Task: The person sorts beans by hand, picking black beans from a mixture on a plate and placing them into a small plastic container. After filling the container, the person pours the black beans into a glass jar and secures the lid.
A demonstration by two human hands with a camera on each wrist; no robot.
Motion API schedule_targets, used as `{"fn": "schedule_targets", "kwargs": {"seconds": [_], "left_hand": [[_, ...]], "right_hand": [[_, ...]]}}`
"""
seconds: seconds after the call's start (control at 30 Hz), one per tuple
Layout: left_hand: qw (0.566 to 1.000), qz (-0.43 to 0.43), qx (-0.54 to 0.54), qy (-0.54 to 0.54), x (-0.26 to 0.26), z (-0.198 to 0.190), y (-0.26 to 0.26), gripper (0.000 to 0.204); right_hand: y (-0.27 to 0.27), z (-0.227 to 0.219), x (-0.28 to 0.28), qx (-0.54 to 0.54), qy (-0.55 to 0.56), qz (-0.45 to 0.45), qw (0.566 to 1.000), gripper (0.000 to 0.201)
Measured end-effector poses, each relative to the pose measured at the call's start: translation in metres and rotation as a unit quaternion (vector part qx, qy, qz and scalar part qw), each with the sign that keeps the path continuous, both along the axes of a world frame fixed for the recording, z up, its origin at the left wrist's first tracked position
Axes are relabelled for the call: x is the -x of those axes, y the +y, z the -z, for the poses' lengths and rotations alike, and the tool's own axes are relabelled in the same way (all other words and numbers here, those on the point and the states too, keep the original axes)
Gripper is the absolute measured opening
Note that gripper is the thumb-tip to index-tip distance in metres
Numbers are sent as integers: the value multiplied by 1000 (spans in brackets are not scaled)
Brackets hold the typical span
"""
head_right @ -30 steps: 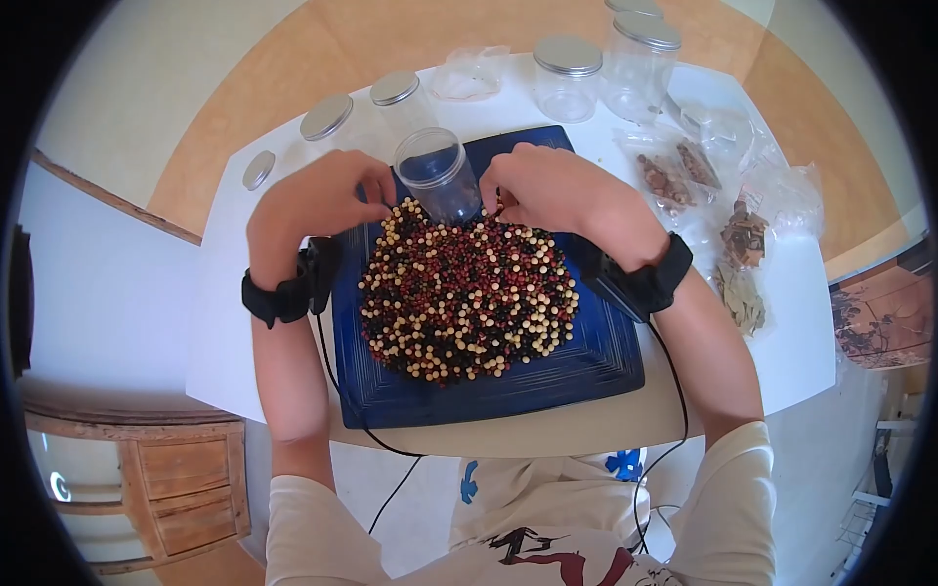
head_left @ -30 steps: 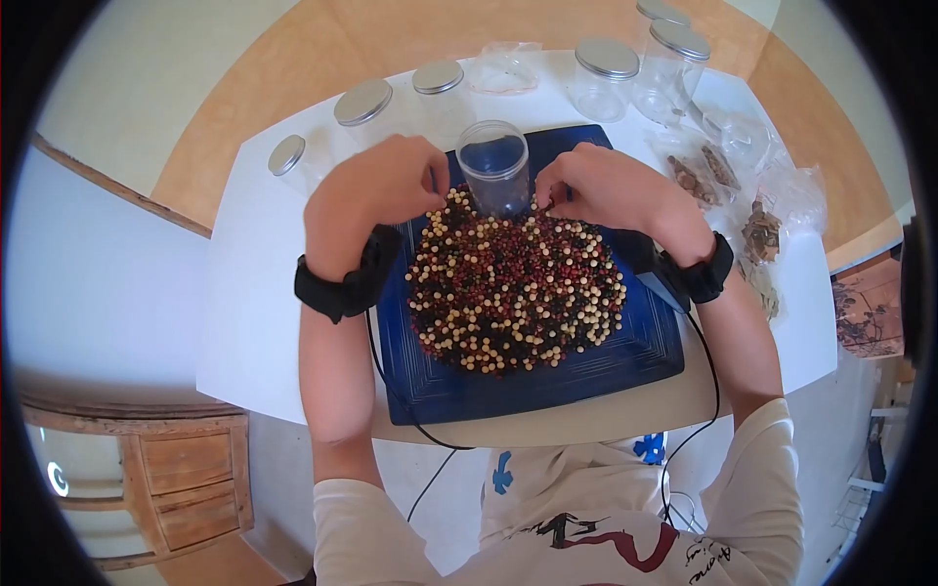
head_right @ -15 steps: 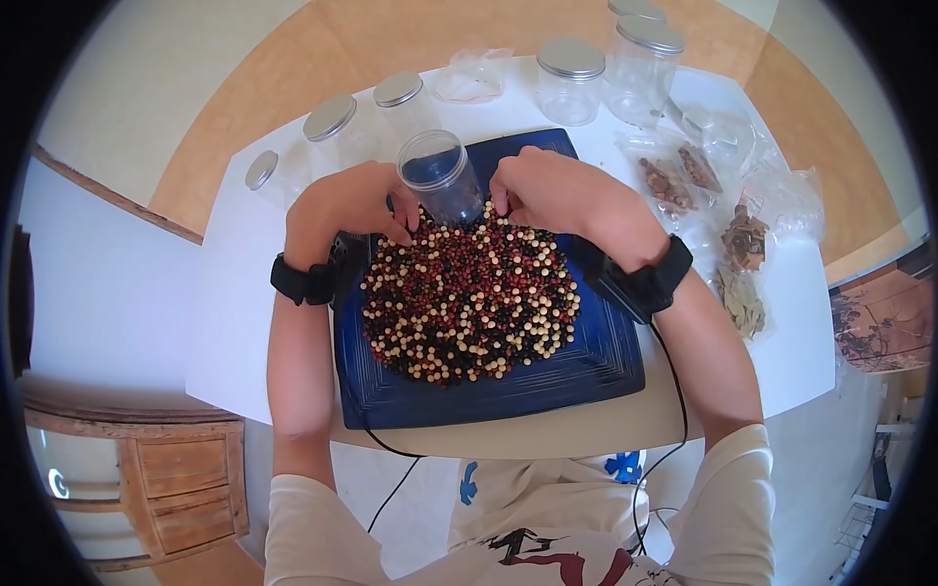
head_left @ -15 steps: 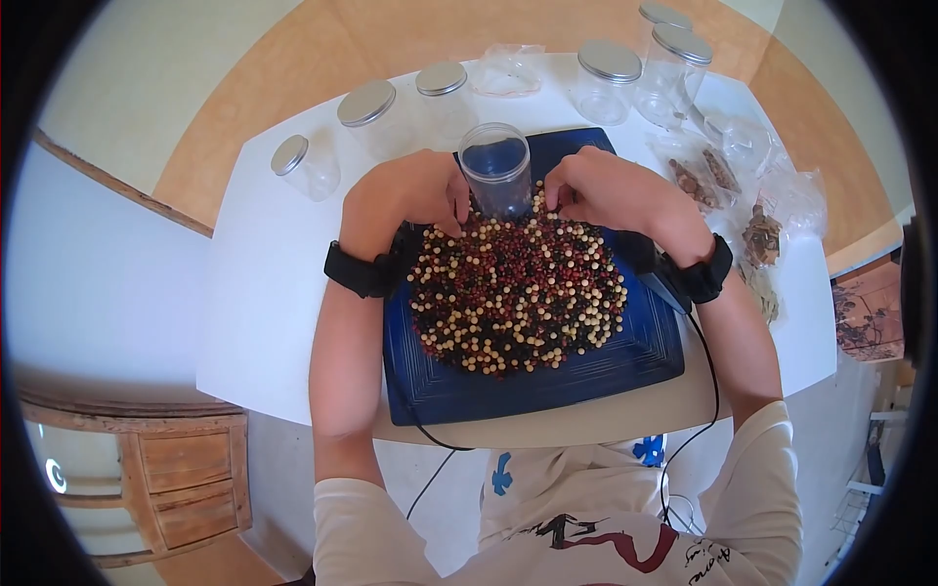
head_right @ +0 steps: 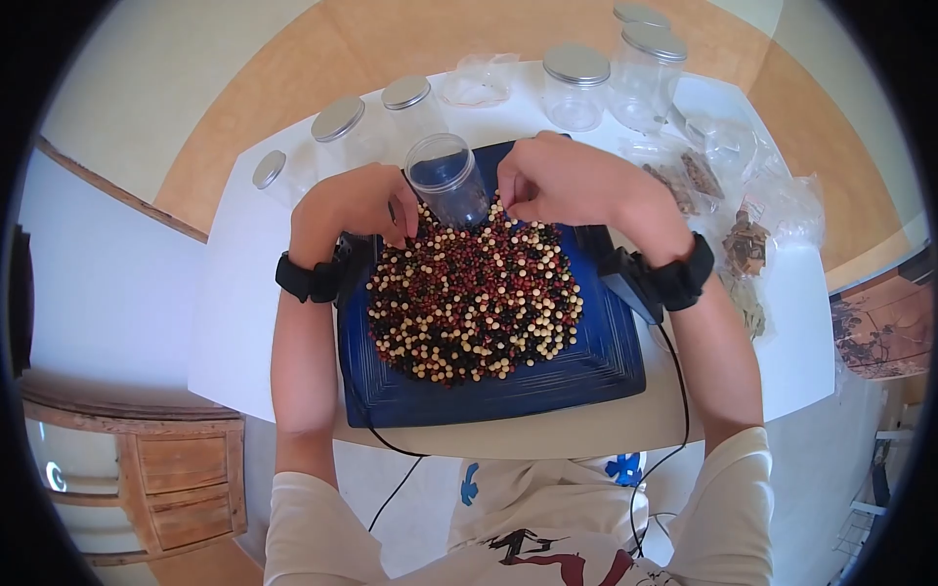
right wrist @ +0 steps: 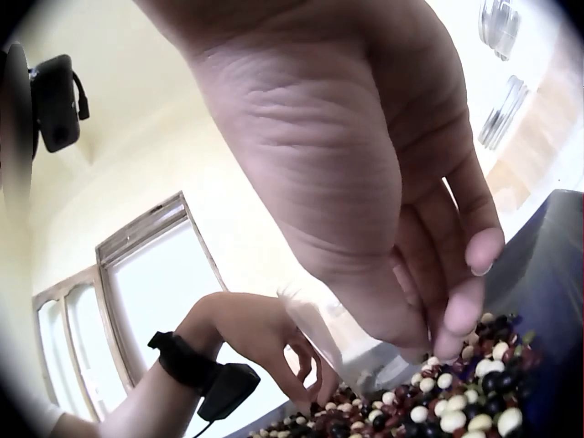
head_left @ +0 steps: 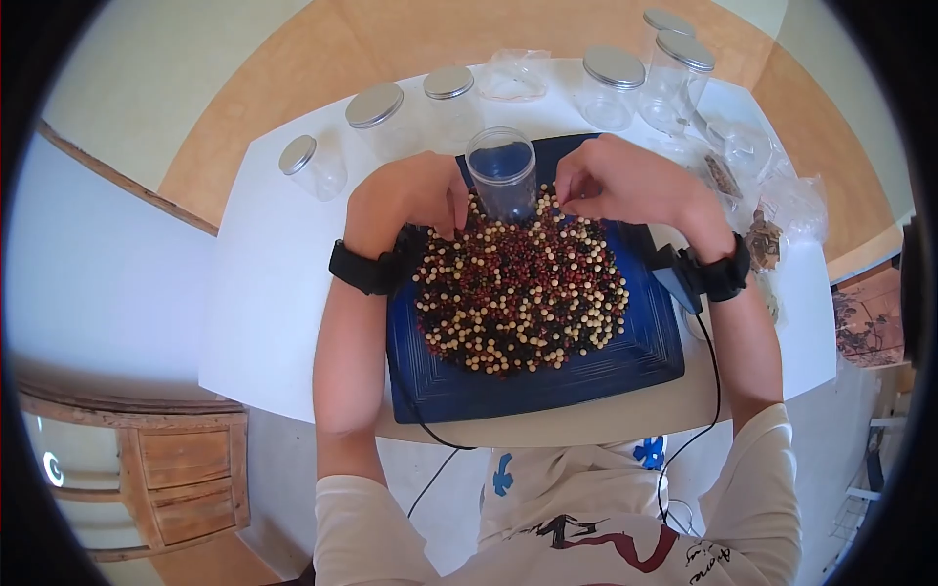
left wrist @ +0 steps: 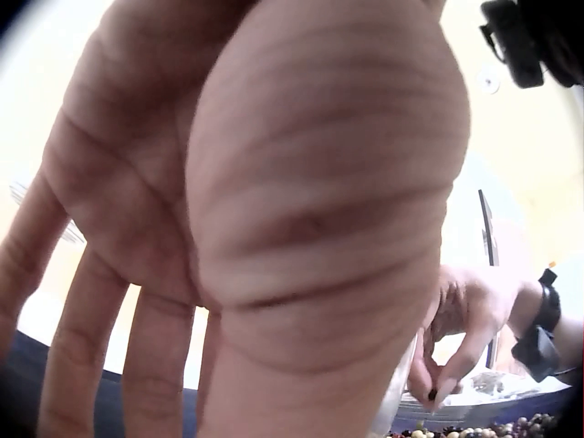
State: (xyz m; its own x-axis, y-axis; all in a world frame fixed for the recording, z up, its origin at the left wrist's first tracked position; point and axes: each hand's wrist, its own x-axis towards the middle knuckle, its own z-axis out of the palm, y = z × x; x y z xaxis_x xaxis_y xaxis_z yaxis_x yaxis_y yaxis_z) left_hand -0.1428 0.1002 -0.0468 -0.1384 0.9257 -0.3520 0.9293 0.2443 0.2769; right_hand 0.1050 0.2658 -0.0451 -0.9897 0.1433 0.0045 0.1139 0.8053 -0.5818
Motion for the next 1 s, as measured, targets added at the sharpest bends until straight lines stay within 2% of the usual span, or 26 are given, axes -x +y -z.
{"fn": "schedule_targets", "kwargs": {"seconds": [0.07, 0.17, 0.27, 0.4, 0.47, 0.5, 0.57, 0.67, 0.8, 0.87, 1.0], "left_hand": [[1000, 4, 10, -8, 0, -3, 0, 24], [1000, -5, 2, -9, -1, -3, -1, 24], [999, -11, 31, -21, -5, -10, 0, 26], [999, -14, 13, -28, -3, -15, -5, 26], [1000, 11, -23, -12, -2, -24, -13, 12], [1000, 13, -26, -10, -3, -27, -18, 12], [997, -33, -61, 30, -9, -43, -29, 8], [992, -67, -101, 21, -20, -68, -41, 9], [991, -51, -127, -6, -34, -101, -42, 9], [980, 2, -199, -28, -34, -105, -36, 10], [969, 26, -237, -68, -39, -100, -23, 12]], "right_hand": [[-2, -13, -3, 49, 37, -10, 998, 10], [-9, -27, -5, 63, 81, 11, 995, 16], [-20, -36, -2, 45, 130, 21, 990, 16], [-29, -48, 8, 21, 143, 39, 989, 16], [-27, -43, 18, 2, 175, 63, 983, 17], [-25, -40, 21, -1, 176, 64, 982, 17], [-20, -38, 26, -10, 225, 66, 972, 18], [-15, -44, 24, -15, 245, 79, 966, 20], [-6, -54, 16, -11, 247, 85, 965, 21], [-3, -56, 12, -11, 165, 99, 981, 20], [19, -24, 11, -38, 119, 64, 990, 18]]}}
